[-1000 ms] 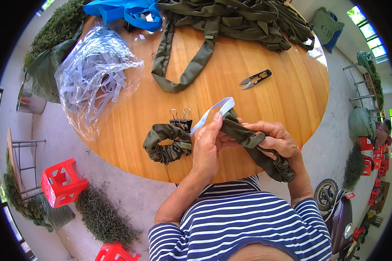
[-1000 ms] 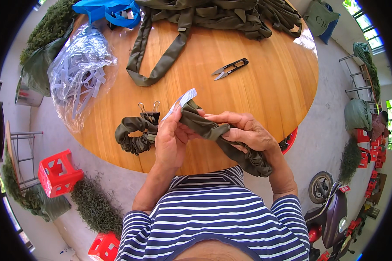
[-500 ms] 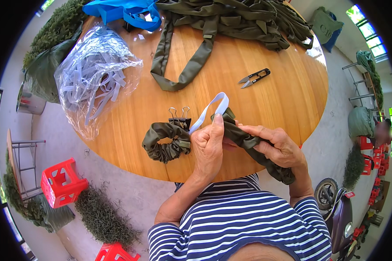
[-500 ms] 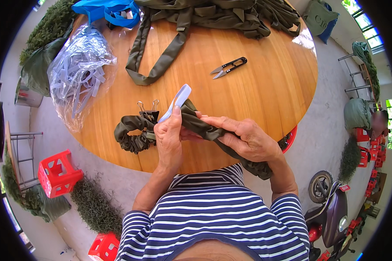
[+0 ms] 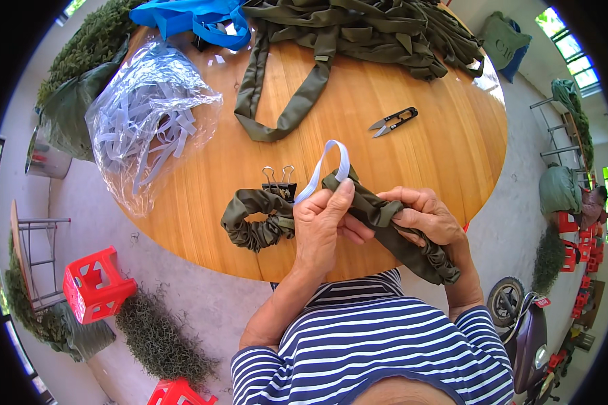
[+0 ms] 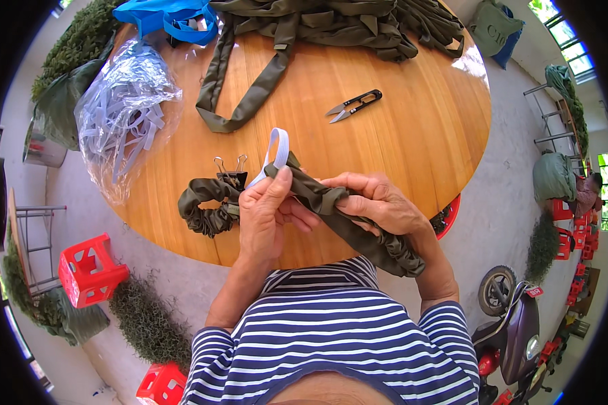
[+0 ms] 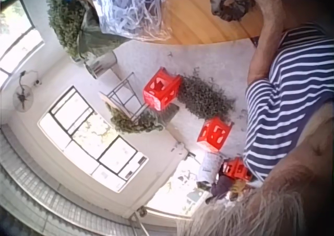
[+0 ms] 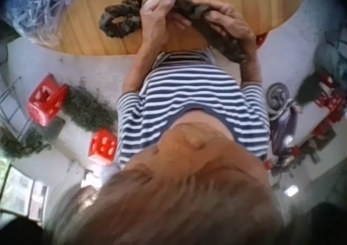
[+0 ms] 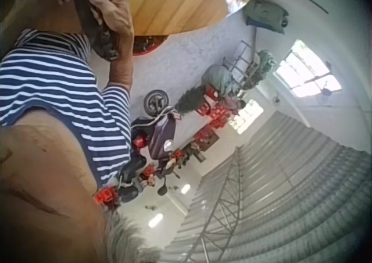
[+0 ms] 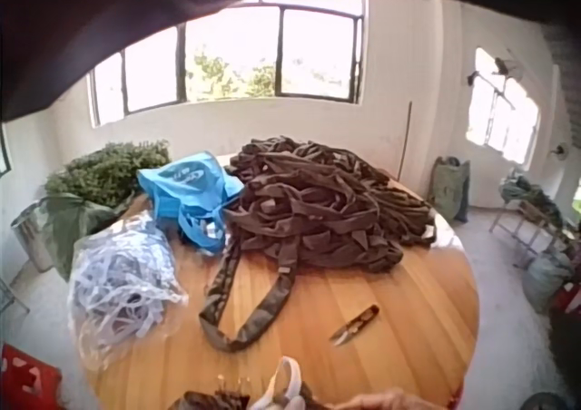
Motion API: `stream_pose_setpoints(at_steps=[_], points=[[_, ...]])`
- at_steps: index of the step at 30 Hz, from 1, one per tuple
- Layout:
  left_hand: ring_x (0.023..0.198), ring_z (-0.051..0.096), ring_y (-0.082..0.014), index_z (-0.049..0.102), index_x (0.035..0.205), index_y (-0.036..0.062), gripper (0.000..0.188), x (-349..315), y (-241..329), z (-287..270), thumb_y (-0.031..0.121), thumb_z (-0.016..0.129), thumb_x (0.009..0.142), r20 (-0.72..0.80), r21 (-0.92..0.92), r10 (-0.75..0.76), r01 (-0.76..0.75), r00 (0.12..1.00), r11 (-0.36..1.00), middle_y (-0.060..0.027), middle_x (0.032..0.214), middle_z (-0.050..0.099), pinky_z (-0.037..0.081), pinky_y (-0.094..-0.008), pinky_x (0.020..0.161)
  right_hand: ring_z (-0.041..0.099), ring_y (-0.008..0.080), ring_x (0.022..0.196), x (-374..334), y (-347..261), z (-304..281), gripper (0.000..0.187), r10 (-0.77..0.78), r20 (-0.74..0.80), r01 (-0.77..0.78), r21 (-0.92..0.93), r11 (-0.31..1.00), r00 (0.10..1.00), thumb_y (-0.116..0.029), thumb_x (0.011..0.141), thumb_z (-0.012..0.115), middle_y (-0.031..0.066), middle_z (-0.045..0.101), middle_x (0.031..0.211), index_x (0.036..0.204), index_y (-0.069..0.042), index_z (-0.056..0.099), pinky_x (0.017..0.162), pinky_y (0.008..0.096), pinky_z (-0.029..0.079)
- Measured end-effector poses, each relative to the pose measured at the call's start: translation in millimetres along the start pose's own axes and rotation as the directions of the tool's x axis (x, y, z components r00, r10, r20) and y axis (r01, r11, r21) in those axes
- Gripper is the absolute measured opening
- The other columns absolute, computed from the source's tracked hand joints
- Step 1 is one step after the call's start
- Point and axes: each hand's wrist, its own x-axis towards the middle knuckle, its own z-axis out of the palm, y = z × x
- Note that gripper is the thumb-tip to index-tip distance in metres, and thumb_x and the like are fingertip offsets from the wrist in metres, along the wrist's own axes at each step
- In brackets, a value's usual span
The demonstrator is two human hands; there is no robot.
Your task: The person folds long green fabric strips into compact bundles and secures them with white plastic ties. They use a metal rod to help fold the fabric and a pair of scissors to trim the ties. The finished bundles are placed into a red basin on the floor.
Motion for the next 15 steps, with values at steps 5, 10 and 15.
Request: stream_pose_setpoints(at_steps=[5, 10, 15], points=[[0.045, 0.059, -0.0162, 0.059, 0.075, -0.0029, 0.041, 0, 3, 2, 0.035, 0.048, 0.088, -0.039, -0.082, 0.026, -0.029, 0.999, 0.996, -0.0127, 0.064, 0.062, 0.046, -0.0224, 0.037, 0.039, -0.0003, 0.047, -1, -5, 3, 0.035, -0.026, 0.028, 0.030, -0.151, 0.988, 0.999, -0.006, 0.084, 0.049, -0.0017, 0.053, 0.077, 0.119, -0.001, 0.049, 0.040, 0.0134, 0.031], [0.046, 0.059, -0.0168, 0.059, 0.078, -0.0035, 0.045, 1, 5, -1, 0.037, 0.043, 0.089, 0.008, -0.086, -0.007, 0.007, 1.000, 0.996, -0.0131, 0.066, 0.062, 0.046, -0.0232, 0.038, 0.038, 0.0003, 0.045, -1, -2, -5, 0.036, 0.027, 0.075, -0.025, -0.035, 0.999, 0.997, -0.004, 0.084, 0.047, -0.0011, 0.053, 0.076, 0.119, 0.000, 0.048, 0.039, 0.0138, 0.030], [0.049, 0.060, -0.0194, 0.058, 0.083, -0.0051, 0.045, 0, 6, 1, 0.035, 0.038, 0.091, 0.062, -0.156, 0.022, -0.012, 0.998, 0.988, -0.0148, 0.069, 0.062, 0.048, -0.0259, 0.041, 0.038, 0.0009, 0.042, -1, 6, -8, 0.035, -0.043, 0.161, 0.009, 0.209, 0.978, 0.986, -0.004, 0.083, 0.048, 0.0001, 0.053, 0.071, 0.117, 0.005, 0.047, 0.036, 0.0145, 0.031]])
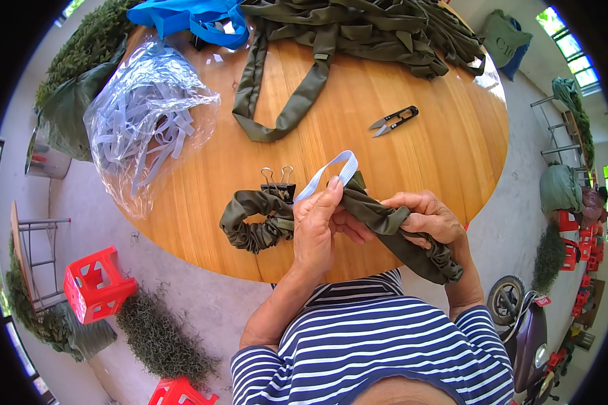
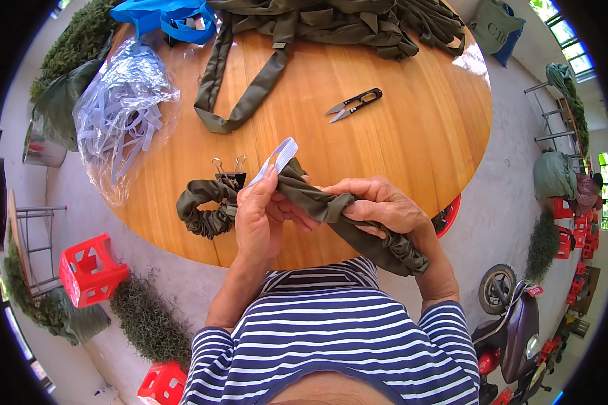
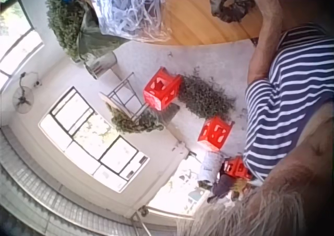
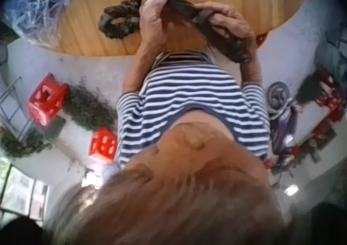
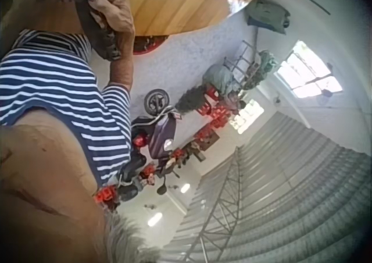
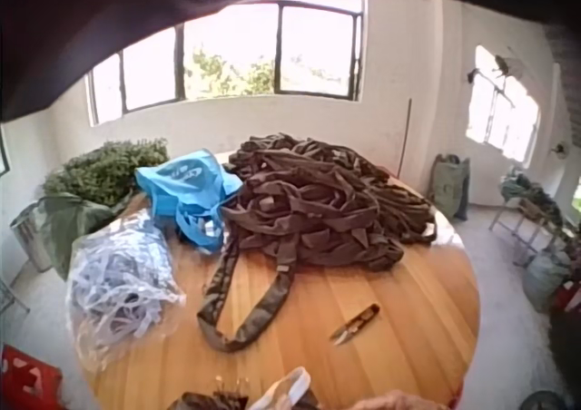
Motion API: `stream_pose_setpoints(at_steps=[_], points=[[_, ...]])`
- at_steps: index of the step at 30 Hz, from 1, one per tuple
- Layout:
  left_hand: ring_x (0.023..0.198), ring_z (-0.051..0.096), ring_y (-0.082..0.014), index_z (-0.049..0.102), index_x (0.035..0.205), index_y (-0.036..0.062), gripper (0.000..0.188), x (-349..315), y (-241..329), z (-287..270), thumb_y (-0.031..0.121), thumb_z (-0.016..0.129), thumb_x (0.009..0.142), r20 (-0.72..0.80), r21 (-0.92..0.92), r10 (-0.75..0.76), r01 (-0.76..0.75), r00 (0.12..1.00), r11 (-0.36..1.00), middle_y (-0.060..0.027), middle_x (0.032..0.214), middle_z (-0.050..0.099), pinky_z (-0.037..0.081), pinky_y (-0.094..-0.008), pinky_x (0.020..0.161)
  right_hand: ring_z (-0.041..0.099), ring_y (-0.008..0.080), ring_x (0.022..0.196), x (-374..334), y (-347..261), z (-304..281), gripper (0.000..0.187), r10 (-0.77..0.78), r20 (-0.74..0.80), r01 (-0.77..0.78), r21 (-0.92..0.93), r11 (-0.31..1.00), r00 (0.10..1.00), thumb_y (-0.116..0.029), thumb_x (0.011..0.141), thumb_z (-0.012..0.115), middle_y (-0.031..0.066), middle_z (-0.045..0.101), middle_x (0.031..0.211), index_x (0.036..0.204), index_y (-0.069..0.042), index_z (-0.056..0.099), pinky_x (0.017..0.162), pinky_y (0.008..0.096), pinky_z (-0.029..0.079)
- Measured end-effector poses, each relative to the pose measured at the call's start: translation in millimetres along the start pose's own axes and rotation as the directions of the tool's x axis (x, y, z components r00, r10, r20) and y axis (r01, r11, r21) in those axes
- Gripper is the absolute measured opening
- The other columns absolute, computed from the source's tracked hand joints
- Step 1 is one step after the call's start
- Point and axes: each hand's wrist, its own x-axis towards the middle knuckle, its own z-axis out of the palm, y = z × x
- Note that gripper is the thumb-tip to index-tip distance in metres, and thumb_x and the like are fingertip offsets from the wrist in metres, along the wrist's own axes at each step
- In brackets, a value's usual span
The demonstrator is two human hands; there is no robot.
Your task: The person folds long green fabric strips into compact bundles and secures them with white plastic ties. They use a metal rod to help fold the fabric and a pair of scissors to trim the ties. The finished bundles are placed into a red basin on the floor.
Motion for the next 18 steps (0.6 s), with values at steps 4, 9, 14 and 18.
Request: stream_pose_setpoints(at_steps=[4, 9, 14, 18], points=[[0.050, 0.060, -0.0205, 0.058, 0.082, -0.0052, 0.043, 0, 0, 0, 0.032, 0.038, 0.090, 0.042, -0.030, 0.007, -0.006, 0.999, 1.000, -0.0153, 0.069, 0.062, 0.048, -0.0268, 0.043, 0.038, 0.0018, 0.039, 0, 11, -10, 0.037, -0.034, 0.067, 0.021, 0.183, 0.983, 0.997, -0.005, 0.083, 0.049, 0.0017, 0.053, 0.069, 0.117, 0.007, 0.044, 0.035, 0.0153, 0.030], [0.048, 0.059, -0.0198, 0.058, 0.082, -0.0048, 0.042, 1, -1, 0, 0.032, 0.039, 0.090, 0.038, -0.060, -0.014, 0.016, 0.999, 0.998, -0.0142, 0.067, 0.062, 0.047, -0.0262, 0.042, 0.038, 0.0022, 0.039, 3, 23, -14, 0.036, -0.107, 0.164, 0.048, 0.329, 0.943, 0.981, -0.005, 0.083, 0.049, 0.0022, 0.053, 0.069, 0.117, 0.007, 0.044, 0.034, 0.0150, 0.030], [0.046, 0.058, -0.0167, 0.059, 0.078, -0.0039, 0.043, 3, -3, 4, 0.033, 0.041, 0.090, -0.042, -0.028, 0.031, -0.033, 0.999, 0.999, -0.0131, 0.065, 0.062, 0.046, -0.0238, 0.040, 0.038, 0.0016, 0.041, 4, 4, 2, 0.034, -0.007, -0.040, 0.011, 0.106, 0.994, 0.999, -0.006, 0.084, 0.049, 0.0005, 0.052, 0.067, 0.116, 0.005, 0.046, 0.035, 0.0149, 0.030], [0.044, 0.056, -0.0142, 0.060, 0.074, -0.0033, 0.046, 2, -3, 6, 0.035, 0.041, 0.091, -0.072, 0.050, 0.038, -0.034, 0.997, 0.998, -0.0117, 0.061, 0.061, 0.045, -0.0220, 0.039, 0.038, 0.0008, 0.042, -1, -3, -1, 0.034, 0.069, -0.069, -0.078, -0.138, 0.987, 0.995, -0.006, 0.084, 0.049, -0.0010, 0.051, 0.068, 0.117, 0.003, 0.048, 0.037, 0.0147, 0.030]])
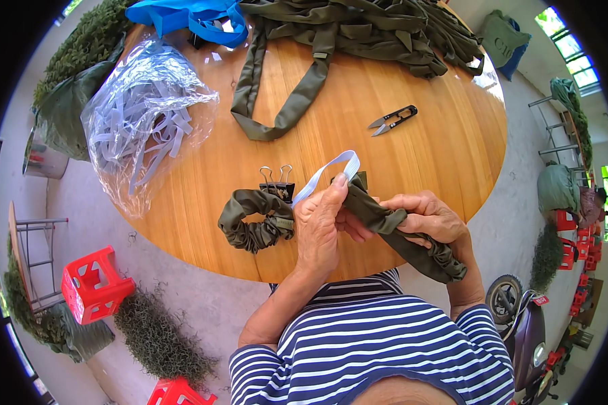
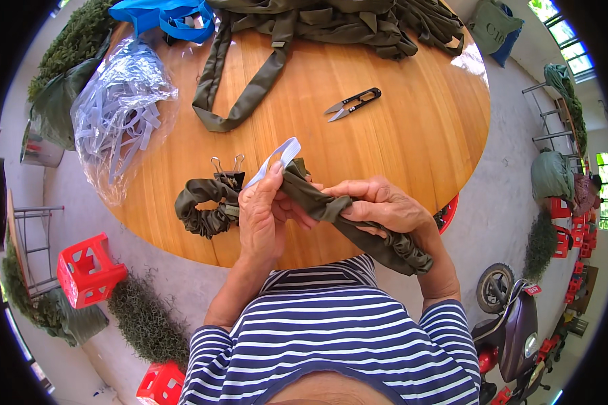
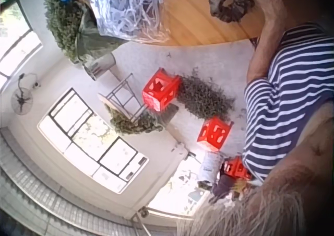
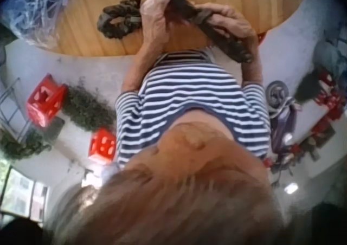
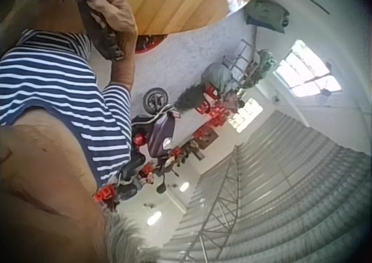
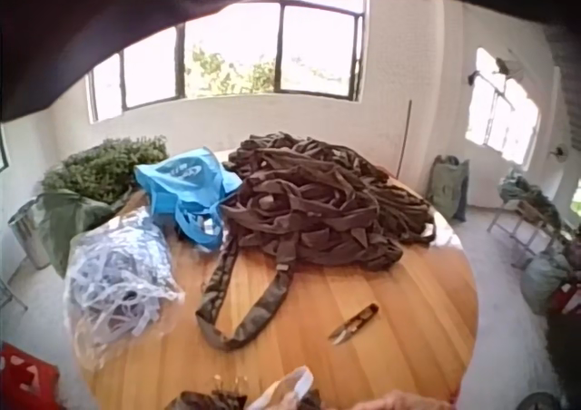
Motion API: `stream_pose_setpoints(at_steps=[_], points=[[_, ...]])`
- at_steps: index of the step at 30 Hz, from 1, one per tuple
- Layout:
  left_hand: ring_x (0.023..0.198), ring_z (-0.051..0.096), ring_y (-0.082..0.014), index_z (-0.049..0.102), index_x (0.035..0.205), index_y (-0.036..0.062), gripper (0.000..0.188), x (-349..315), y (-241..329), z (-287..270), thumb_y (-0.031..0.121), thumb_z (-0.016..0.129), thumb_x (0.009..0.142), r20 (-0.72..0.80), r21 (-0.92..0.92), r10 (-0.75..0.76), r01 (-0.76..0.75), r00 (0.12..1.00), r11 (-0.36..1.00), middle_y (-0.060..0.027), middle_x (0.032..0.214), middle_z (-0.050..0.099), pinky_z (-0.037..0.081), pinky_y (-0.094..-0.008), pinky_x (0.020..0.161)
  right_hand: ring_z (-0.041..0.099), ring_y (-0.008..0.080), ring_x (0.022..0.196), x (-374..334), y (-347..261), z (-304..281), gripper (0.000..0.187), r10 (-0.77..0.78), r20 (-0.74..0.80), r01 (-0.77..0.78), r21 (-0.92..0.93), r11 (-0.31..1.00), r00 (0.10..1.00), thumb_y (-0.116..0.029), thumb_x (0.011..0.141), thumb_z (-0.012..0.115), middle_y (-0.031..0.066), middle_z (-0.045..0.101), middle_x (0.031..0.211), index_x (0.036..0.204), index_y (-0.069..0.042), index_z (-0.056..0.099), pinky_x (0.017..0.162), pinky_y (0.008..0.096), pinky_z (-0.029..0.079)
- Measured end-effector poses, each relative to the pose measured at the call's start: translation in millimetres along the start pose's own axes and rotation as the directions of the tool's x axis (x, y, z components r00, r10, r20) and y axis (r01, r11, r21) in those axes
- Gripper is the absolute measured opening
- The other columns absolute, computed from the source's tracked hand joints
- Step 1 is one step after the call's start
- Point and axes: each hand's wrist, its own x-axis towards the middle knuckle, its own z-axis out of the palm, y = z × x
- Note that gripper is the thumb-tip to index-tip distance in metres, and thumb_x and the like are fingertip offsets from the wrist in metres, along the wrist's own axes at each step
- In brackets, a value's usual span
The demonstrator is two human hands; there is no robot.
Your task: The person folds long green fabric strips into compact bundles and secures them with white plastic ties. They use a metal rod to help fold the fabric and a pair of scissors to trim the ties. The finished bundles are placed into a red basin on the floor.
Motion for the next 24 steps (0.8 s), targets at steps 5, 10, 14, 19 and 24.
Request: stream_pose_setpoints(at_steps=[5, 10, 14, 19, 24], points=[[0.047, 0.058, -0.0158, 0.058, 0.083, -0.0061, 0.045, -2, -4, -4, 0.034, 0.041, 0.091, 0.021, 0.164, 0.085, -0.087, 0.996, 0.983, -0.0136, 0.070, 0.063, 0.047, -0.0229, 0.040, 0.040, 0.0008, 0.047, 0, -10, 4, 0.035, 0.012, -0.019, -0.015, -0.168, 0.986, 1.000, -0.005, 0.084, 0.048, -0.0005, 0.053, 0.078, 0.118, 0.002, 0.049, 0.040, 0.0143, 0.031], [0.045, 0.058, -0.0142, 0.060, 0.077, -0.0050, 0.038, -2, -1, 0, 0.030, 0.050, 0.088, 0.004, 0.234, 0.057, -0.057, 0.998, 0.971, -0.0112, 0.066, 0.063, 0.045, -0.0213, 0.037, 0.042, 0.0010, 0.054, -2, -8, 7, 0.035, -0.081, -0.024, 0.068, -0.336, 0.939, 0.996, -0.006, 0.084, 0.049, -0.0016, 0.053, 0.083, 0.118, 0.002, 0.049, 0.044, 0.0154, 0.032], [0.044, 0.058, -0.0147, 0.060, 0.073, -0.0040, 0.034, -1, 3, -6, 0.027, 0.053, 0.087, 0.034, 0.371, -0.047, 0.031, 0.998, 0.928, -0.0103, 0.063, 0.062, 0.044, -0.0214, 0.036, 0.042, 0.0017, 0.052, -4, -14, 12, 0.030, -0.093, -0.060, 0.067, -0.338, 0.939, 0.994, -0.008, 0.084, 0.051, -0.0015, 0.052, 0.075, 0.112, 0.002, 0.052, 0.044, 0.0168, 0.032], [0.046, 0.059, -0.0163, 0.059, 0.075, -0.0047, 0.030, -7, 5, -4, 0.022, 0.054, 0.086, 0.042, 0.236, 0.013, -0.023, 0.999, 0.972, -0.0132, 0.066, 0.062, 0.045, -0.0223, 0.036, 0.041, 0.0019, 0.047, 0, -6, 6, 0.024, -0.065, -0.090, 0.055, -0.111, 0.992, 0.994, -0.010, 0.084, 0.054, -0.0016, 0.050, 0.066, 0.105, 0.002, 0.052, 0.040, 0.0162, 0.031], [0.047, 0.059, -0.0159, 0.056, 0.085, -0.0056, 0.024, -16, 13, -9, 0.018, 0.054, 0.086, -0.104, 0.136, 0.136, -0.121, 0.985, 0.983, -0.0137, 0.069, 0.061, 0.045, -0.0225, 0.037, 0.041, 0.0014, 0.045, -1, -1, 5, 0.025, -0.084, -0.047, 0.084, -0.007, 0.996, 0.995, -0.011, 0.085, 0.054, -0.0004, 0.052, 0.067, 0.105, 0.003, 0.052, 0.037, 0.0150, 0.031]])
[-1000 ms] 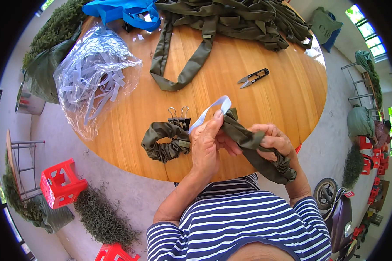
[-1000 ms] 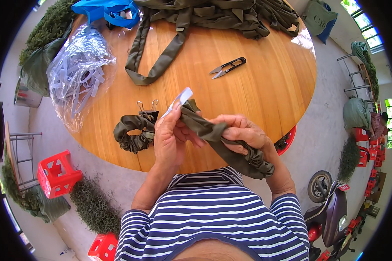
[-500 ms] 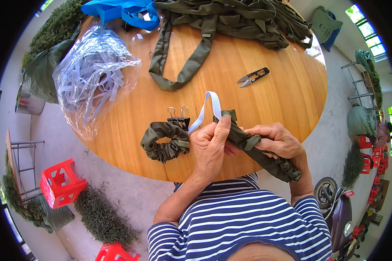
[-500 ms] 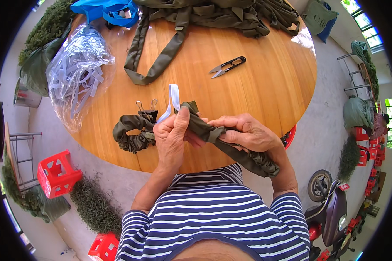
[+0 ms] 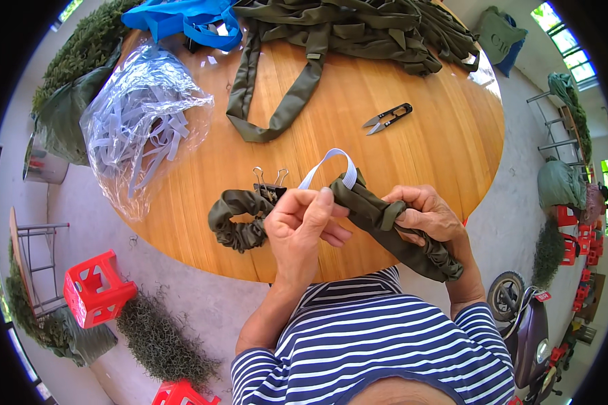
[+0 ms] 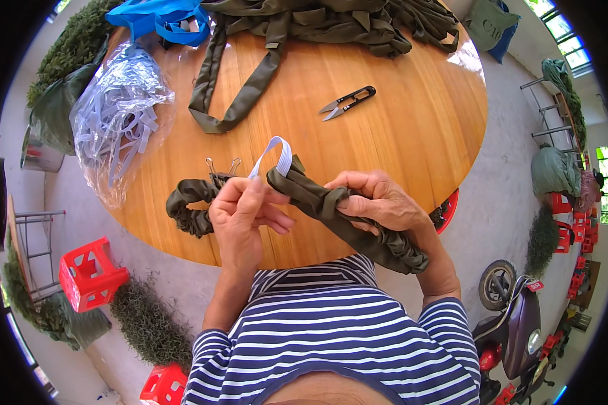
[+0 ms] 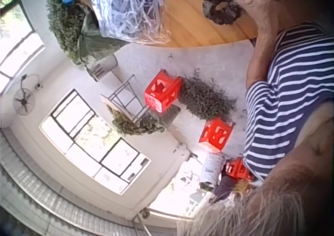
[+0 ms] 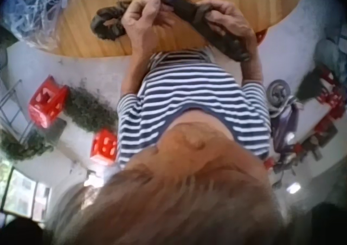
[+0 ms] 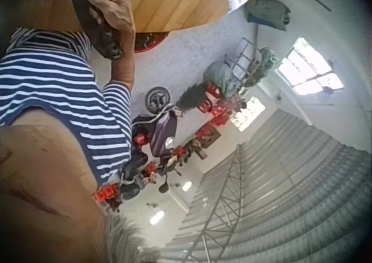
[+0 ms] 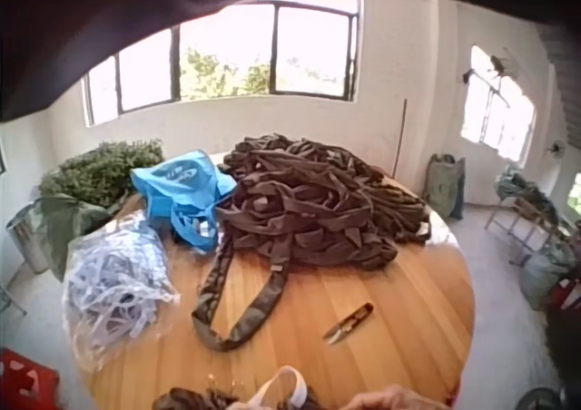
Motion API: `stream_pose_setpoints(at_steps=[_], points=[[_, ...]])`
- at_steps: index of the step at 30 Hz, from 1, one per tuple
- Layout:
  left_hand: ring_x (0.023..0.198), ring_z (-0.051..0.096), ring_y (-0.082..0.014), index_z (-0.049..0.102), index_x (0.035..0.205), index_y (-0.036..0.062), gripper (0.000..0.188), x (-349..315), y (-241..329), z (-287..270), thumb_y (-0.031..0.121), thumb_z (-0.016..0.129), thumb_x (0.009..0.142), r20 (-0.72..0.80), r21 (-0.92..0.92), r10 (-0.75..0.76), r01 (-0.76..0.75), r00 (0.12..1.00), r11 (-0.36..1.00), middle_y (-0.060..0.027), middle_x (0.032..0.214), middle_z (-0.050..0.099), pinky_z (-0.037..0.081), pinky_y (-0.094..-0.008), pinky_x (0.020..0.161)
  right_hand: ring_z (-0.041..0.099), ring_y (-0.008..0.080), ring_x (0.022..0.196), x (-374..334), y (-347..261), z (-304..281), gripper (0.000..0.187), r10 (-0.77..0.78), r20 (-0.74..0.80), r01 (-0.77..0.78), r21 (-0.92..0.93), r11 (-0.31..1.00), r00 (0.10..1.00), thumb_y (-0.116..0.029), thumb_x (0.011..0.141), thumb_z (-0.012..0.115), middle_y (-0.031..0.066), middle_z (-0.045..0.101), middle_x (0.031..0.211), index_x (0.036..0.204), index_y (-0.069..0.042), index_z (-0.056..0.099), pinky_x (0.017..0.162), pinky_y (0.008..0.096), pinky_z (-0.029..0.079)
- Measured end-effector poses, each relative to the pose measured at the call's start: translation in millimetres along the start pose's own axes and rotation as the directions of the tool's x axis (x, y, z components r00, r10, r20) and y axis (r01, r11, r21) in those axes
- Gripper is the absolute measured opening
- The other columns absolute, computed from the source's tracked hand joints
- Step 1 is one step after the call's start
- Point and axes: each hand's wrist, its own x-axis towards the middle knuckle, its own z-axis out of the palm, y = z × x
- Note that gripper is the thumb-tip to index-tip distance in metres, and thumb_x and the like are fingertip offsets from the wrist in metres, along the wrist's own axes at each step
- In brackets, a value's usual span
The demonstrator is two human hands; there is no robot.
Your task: The person folds long green fabric strips into compact bundles and secures them with white plastic ties. They use a metal rod to help fold the fabric and a pair of scissors to trim the ties. The finished bundles are placed into a red basin on the floor.
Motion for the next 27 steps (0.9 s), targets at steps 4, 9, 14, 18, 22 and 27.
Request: stream_pose_setpoints(at_steps=[4, 9, 14, 18, 22, 27], points=[[0.047, 0.056, -0.0117, 0.055, 0.093, -0.0043, 0.022, -2, 6, 6, 0.016, 0.055, 0.086, 0.029, 0.022, 0.022, -0.023, 0.999, 0.999, -0.0108, 0.067, 0.061, 0.043, -0.0201, 0.039, 0.041, 0.0015, 0.044, 0, 4, 1, 0.026, -0.005, 0.041, 0.003, 0.050, 0.999, 0.999, -0.013, 0.085, 0.054, 0.0002, 0.053, 0.067, 0.105, 0.003, 0.052, 0.037, 0.0149, 0.031], [0.047, 0.058, -0.0151, 0.053, 0.095, -0.0034, 0.022, 3, -8, 1, 0.018, 0.049, 0.089, 0.158, -0.051, -0.002, 0.011, 0.987, 0.999, -0.0112, 0.066, 0.061, 0.046, -0.0228, 0.040, 0.041, 0.0024, 0.041, -1, 12, 10, 0.027, -0.121, -0.073, 0.134, 0.206, 0.969, 0.990, -0.013, 0.085, 0.054, 0.0007, 0.053, 0.066, 0.106, 0.003, 0.052, 0.036, 0.0154, 0.031], [0.048, 0.058, -0.0162, 0.053, 0.097, -0.0030, 0.024, 2, -7, 5, 0.019, 0.048, 0.089, 0.175, -0.161, -0.086, 0.115, 0.981, 0.980, -0.0111, 0.065, 0.061, 0.047, -0.0240, 0.040, 0.042, 0.0031, 0.041, 0, 8, 8, 0.026, -0.083, -0.057, 0.095, 0.242, 0.966, 0.995, -0.012, 0.085, 0.052, 0.0016, 0.054, 0.065, 0.107, 0.003, 0.052, 0.036, 0.0156, 0.031], [0.050, 0.055, -0.0106, 0.055, 0.091, -0.0039, 0.023, 2, 5, 8, 0.018, 0.053, 0.086, 0.083, 0.160, -0.004, -0.010, 0.997, 0.987, -0.0069, 0.064, 0.058, 0.043, -0.0200, 0.044, 0.046, 0.0044, 0.048, -2, 2, 16, 0.025, -0.049, -0.135, 0.029, -0.142, 0.989, 0.990, -0.009, 0.084, 0.053, 0.0016, 0.054, 0.069, 0.107, 0.001, 0.054, 0.042, 0.0168, 0.034], [0.053, 0.051, -0.0059, 0.059, 0.079, -0.0044, 0.023, 10, 0, 4, 0.018, 0.058, 0.082, 0.074, 0.463, 0.120, -0.141, 0.990, 0.875, -0.0029, 0.060, 0.055, 0.039, -0.0179, 0.047, 0.048, 0.0052, 0.055, -6, 1, 28, 0.024, -0.243, -0.112, 0.148, -0.534, 0.833, 0.963, -0.007, 0.083, 0.053, 0.0010, 0.055, 0.076, 0.106, 0.001, 0.055, 0.048, 0.0186, 0.036], [0.047, 0.059, -0.0194, 0.058, 0.079, -0.0064, 0.024, 11, 10, -3, 0.014, 0.046, 0.085, 0.140, 0.023, -0.080, 0.078, 0.987, 0.997, -0.0142, 0.064, 0.061, 0.048, -0.0269, 0.041, 0.047, 0.0051, 0.053, -13, -2, 21, 0.026, -0.088, -0.058, 0.065, -0.321, 0.945, 0.994, -0.005, 0.083, 0.053, 0.0019, 0.055, 0.079, 0.107, 0.002, 0.055, 0.045, 0.0177, 0.036]])
